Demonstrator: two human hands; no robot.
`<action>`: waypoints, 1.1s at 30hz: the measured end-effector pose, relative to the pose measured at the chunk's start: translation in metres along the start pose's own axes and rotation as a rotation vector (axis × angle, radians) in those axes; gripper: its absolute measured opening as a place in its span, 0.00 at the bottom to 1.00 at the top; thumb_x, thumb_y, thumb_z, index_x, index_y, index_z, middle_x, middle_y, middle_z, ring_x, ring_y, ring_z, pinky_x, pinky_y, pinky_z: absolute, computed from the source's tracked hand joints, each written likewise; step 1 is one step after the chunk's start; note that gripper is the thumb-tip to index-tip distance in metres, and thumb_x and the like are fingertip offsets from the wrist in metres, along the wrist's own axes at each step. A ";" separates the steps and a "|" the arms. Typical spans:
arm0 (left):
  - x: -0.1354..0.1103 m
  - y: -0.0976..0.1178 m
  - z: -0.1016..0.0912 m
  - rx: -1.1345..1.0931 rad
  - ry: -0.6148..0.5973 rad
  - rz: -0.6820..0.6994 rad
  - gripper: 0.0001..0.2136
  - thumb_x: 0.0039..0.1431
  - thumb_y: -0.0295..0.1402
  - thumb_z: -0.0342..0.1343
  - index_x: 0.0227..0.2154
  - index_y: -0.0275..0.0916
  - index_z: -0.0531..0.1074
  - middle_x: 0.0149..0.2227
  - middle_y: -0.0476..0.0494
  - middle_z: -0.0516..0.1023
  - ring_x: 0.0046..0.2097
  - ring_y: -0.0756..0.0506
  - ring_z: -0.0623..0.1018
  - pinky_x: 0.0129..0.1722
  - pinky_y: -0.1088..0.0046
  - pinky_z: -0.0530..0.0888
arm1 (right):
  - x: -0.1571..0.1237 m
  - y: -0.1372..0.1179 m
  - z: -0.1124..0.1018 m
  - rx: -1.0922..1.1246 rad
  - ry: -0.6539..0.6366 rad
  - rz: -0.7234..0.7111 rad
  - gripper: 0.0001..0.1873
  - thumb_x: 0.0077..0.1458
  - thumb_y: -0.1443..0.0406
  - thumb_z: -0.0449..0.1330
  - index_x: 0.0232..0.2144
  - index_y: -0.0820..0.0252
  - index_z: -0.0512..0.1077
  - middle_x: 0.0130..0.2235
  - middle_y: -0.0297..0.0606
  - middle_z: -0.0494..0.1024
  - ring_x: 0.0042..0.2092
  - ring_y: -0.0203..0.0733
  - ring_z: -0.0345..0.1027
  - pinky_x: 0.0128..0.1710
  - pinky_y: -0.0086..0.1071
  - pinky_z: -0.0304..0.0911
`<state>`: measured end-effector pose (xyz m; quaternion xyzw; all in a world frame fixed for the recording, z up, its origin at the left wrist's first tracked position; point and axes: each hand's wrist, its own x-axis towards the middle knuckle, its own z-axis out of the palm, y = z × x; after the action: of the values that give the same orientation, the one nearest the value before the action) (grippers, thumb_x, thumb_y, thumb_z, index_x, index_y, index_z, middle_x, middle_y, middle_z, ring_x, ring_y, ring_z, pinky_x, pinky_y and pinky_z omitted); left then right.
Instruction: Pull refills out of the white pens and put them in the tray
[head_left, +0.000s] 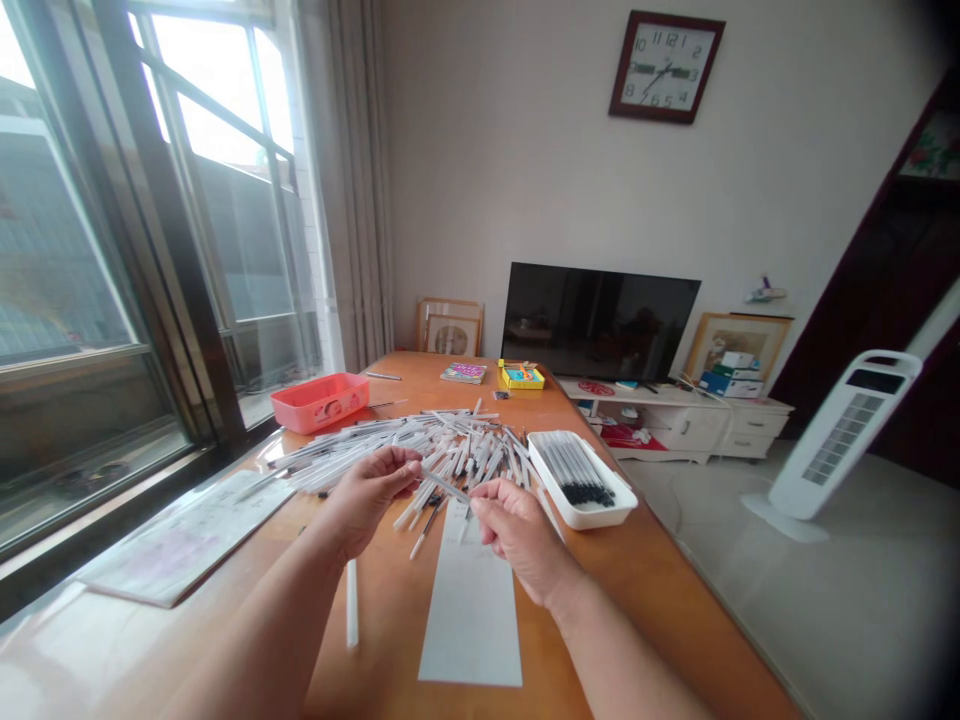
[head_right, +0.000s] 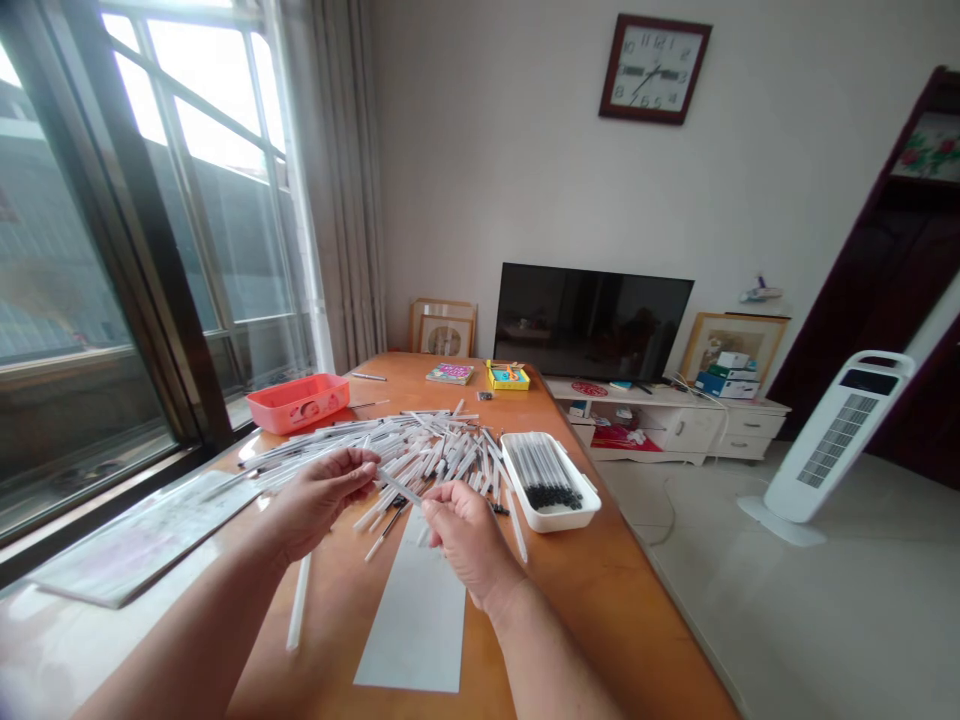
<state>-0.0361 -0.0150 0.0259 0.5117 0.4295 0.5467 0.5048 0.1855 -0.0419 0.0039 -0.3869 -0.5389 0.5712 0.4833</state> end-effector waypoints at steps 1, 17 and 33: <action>0.000 -0.001 0.003 -0.020 0.017 -0.008 0.18 0.47 0.42 0.69 0.37 0.36 0.76 0.31 0.48 0.75 0.32 0.51 0.73 0.35 0.74 0.69 | -0.001 0.000 0.002 -0.012 -0.020 -0.014 0.14 0.54 0.55 0.63 0.37 0.59 0.73 0.24 0.27 0.67 0.23 0.30 0.53 0.23 0.25 0.47; 0.000 -0.015 0.027 -0.078 0.087 -0.026 0.21 0.51 0.45 0.67 0.41 0.32 0.78 0.28 0.45 0.78 0.30 0.49 0.75 0.36 0.72 0.73 | 0.000 0.005 0.005 -0.183 -0.053 -0.208 0.16 0.61 0.54 0.57 0.37 0.61 0.76 0.23 0.27 0.61 0.26 0.33 0.49 0.26 0.28 0.48; 0.003 -0.019 0.041 -0.234 0.185 0.005 0.21 0.45 0.42 0.70 0.41 0.34 0.78 0.32 0.45 0.79 0.31 0.50 0.76 0.37 0.71 0.74 | 0.008 0.008 0.009 -0.170 -0.013 -0.201 0.14 0.60 0.54 0.58 0.35 0.61 0.70 0.22 0.25 0.60 0.23 0.31 0.48 0.23 0.27 0.45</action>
<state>0.0068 -0.0117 0.0123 0.3976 0.4063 0.6392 0.5179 0.1741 -0.0358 -0.0026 -0.3666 -0.6246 0.4748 0.5001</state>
